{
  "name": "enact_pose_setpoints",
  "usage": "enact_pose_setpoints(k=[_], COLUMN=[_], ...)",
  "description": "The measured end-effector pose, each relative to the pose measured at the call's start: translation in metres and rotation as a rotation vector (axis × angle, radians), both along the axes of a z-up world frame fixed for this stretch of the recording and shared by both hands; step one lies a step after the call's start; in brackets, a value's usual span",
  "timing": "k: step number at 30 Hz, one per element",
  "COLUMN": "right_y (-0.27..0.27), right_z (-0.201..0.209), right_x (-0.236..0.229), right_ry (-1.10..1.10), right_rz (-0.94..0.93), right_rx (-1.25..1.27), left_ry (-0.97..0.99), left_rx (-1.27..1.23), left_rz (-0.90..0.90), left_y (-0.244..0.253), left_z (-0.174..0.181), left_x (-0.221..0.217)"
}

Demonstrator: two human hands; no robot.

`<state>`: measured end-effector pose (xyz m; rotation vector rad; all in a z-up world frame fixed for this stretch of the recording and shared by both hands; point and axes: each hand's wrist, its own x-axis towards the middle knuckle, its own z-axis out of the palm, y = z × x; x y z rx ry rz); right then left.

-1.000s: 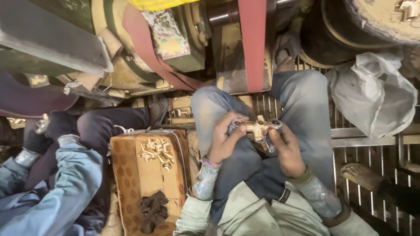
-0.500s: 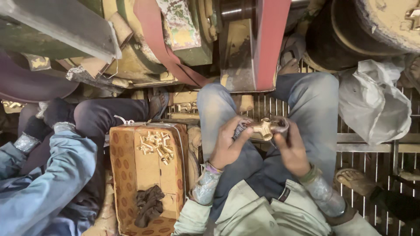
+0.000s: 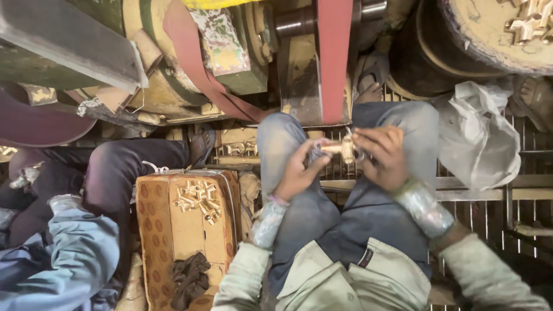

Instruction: The person sits on the floor and repeatedly presses small brass-colored metal parts against a moving belt sander to smooth their surfaces. They handle the parts by hand, rotating them to contact different sides with the belt, and place the finished pieces into a wooden tray.

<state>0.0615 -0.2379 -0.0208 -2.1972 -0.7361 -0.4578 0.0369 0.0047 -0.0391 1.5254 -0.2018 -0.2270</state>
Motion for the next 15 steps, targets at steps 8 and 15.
enact_pose_setpoints(k=[8, 15], right_y=[0.004, -0.004], right_z=[-0.033, -0.06], right_x=[0.05, 0.07], right_ry=[0.149, 0.599], right_rz=[0.055, 0.192], right_rx=[0.058, 0.169], left_ry=[0.198, 0.244], left_rx=[-0.031, -0.054], left_rz=[0.242, 0.335], left_y=[-0.026, -0.03], left_z=[-0.052, -0.068], left_x=[0.024, 0.029])
